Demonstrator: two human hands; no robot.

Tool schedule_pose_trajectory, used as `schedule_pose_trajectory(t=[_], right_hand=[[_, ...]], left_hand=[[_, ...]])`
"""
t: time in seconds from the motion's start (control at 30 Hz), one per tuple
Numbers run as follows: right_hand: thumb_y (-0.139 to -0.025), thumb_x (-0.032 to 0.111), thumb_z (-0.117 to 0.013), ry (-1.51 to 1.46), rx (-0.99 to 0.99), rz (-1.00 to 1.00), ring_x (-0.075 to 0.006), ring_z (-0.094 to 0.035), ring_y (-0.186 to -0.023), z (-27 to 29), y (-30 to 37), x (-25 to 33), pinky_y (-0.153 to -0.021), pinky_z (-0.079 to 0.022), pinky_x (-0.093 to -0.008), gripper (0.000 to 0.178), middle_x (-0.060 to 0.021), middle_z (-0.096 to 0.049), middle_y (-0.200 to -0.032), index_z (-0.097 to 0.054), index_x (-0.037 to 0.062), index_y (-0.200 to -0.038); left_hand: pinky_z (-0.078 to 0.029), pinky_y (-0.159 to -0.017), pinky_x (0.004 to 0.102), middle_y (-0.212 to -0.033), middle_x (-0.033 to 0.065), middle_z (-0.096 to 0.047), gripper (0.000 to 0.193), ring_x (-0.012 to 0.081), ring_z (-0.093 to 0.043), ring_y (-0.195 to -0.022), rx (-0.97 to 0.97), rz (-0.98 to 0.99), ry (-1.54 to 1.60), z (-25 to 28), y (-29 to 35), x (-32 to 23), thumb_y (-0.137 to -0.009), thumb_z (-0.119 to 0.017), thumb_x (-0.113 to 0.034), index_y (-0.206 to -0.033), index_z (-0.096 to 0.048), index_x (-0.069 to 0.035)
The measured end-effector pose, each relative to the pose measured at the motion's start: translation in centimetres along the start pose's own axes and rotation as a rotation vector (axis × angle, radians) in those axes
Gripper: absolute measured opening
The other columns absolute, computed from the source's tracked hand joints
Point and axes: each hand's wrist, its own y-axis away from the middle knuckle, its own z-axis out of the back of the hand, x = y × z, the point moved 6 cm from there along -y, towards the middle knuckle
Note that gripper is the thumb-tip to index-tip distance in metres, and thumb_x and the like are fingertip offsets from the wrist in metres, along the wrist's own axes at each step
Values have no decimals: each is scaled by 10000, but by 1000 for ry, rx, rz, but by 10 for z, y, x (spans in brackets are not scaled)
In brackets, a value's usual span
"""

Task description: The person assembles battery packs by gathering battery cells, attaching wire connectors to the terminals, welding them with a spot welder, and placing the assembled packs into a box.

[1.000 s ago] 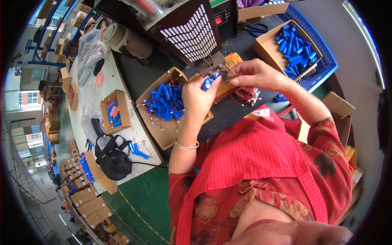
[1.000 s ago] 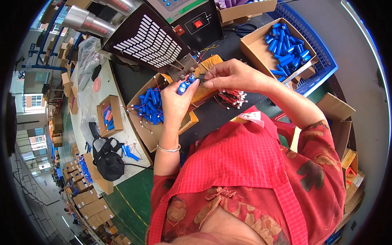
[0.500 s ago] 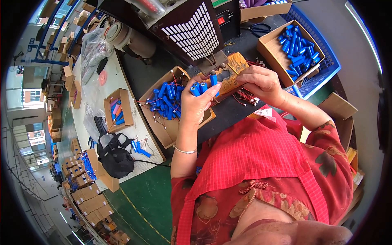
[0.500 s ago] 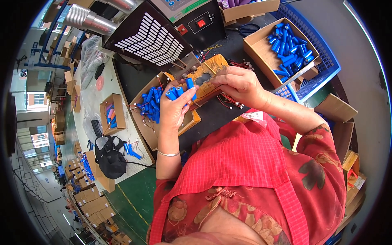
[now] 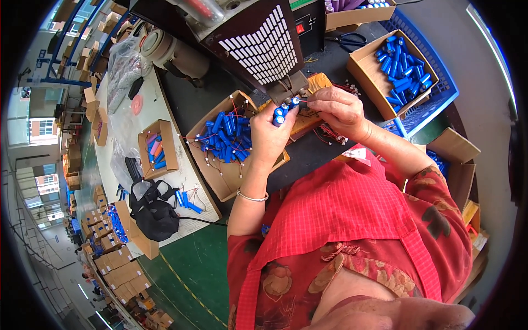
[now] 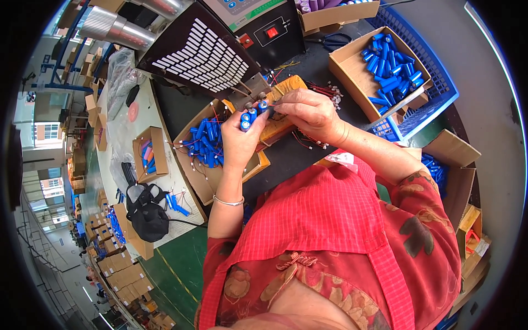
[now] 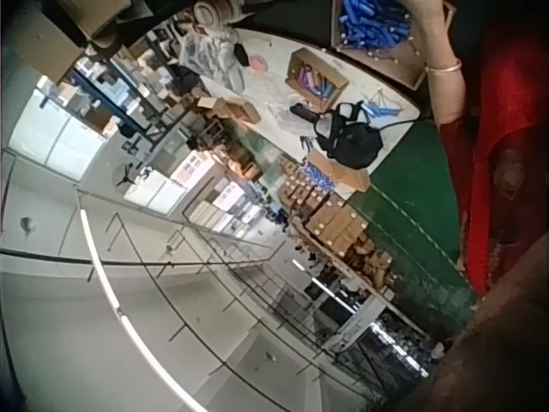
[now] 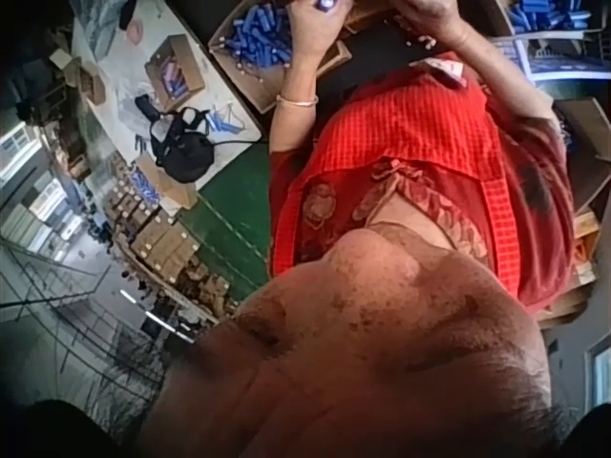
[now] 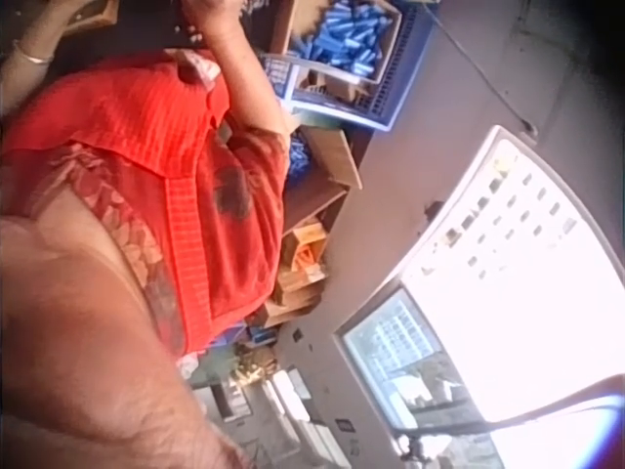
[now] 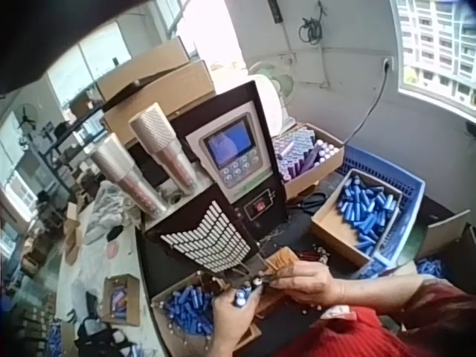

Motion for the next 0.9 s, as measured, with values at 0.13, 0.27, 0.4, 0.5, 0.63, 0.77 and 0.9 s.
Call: schedule_pose_trajectory(t=[0.13,0.27,0.4,0.5,0.63,0.77,0.9], right_hand=[[-680,-103,-599,-10,6,37,-259,-617,-781,-2,-1,-2,-697,-509,-327,235,-129,-610,-848,-613,-18,-899],[-690,-78,-620,7,35,101,-269,-617,-813,-4,-3,-1,-721,-512,-337,231,-133,-615,-883,-609,-23,-914],[-680,-33,-621,13,6,100,-255,-609,-808,-2,-1,-2,-693,-511,-324,261,-101,-605,-905,-603,21,-935],[-706,-33,-616,141,28,-43,-271,-610,-767,15,-3,-9,-639,-516,-326,264,-113,-595,-888,-603,36,-961],[-806,26,-557,333,160,-499,-285,-613,-813,46,19,-60,-690,-506,-322,172,-155,-593,-909,-588,-9,-972],[-705,21,-562,729,593,-587,-287,-613,-769,23,62,-83,-668,-520,-354,69,-146,-567,-816,-585,10,-769],[-703,44,-571,902,615,-592,-245,-603,-807,18,53,-78,-666,-518,-335,81,-104,-555,-830,-602,30,-777]], left_hand=[[-440,-534,227,-684,33,-634,205,19,-491,-590,1,31,2,0,-3,2,-756,-670,-55,-956,-627,-43],[-403,-493,215,-598,-7,-567,112,13,-456,-550,-20,24,7,3,-2,3,-765,-678,-66,-846,-633,-3],[-395,-491,203,-598,-18,-559,114,13,-451,-549,3,27,16,2,-3,1,-764,-681,-70,-842,-632,-3],[-397,-499,182,-670,-22,-580,160,19,-482,-571,25,213,38,13,3,2,-765,-682,-68,-900,-634,5],[-461,-550,185,-818,34,-610,263,76,-555,-619,-246,187,-57,79,13,7,-776,-677,-65,-1024,-612,-7],[-385,-452,169,-774,39,-584,274,55,-527,-601,-291,380,-51,123,33,32,-813,-641,-104,-1069,-590,-20],[-437,-500,192,-852,65,-613,330,97,-597,-741,-169,458,129,109,46,35,-818,-640,-109,-1111,-558,19]])
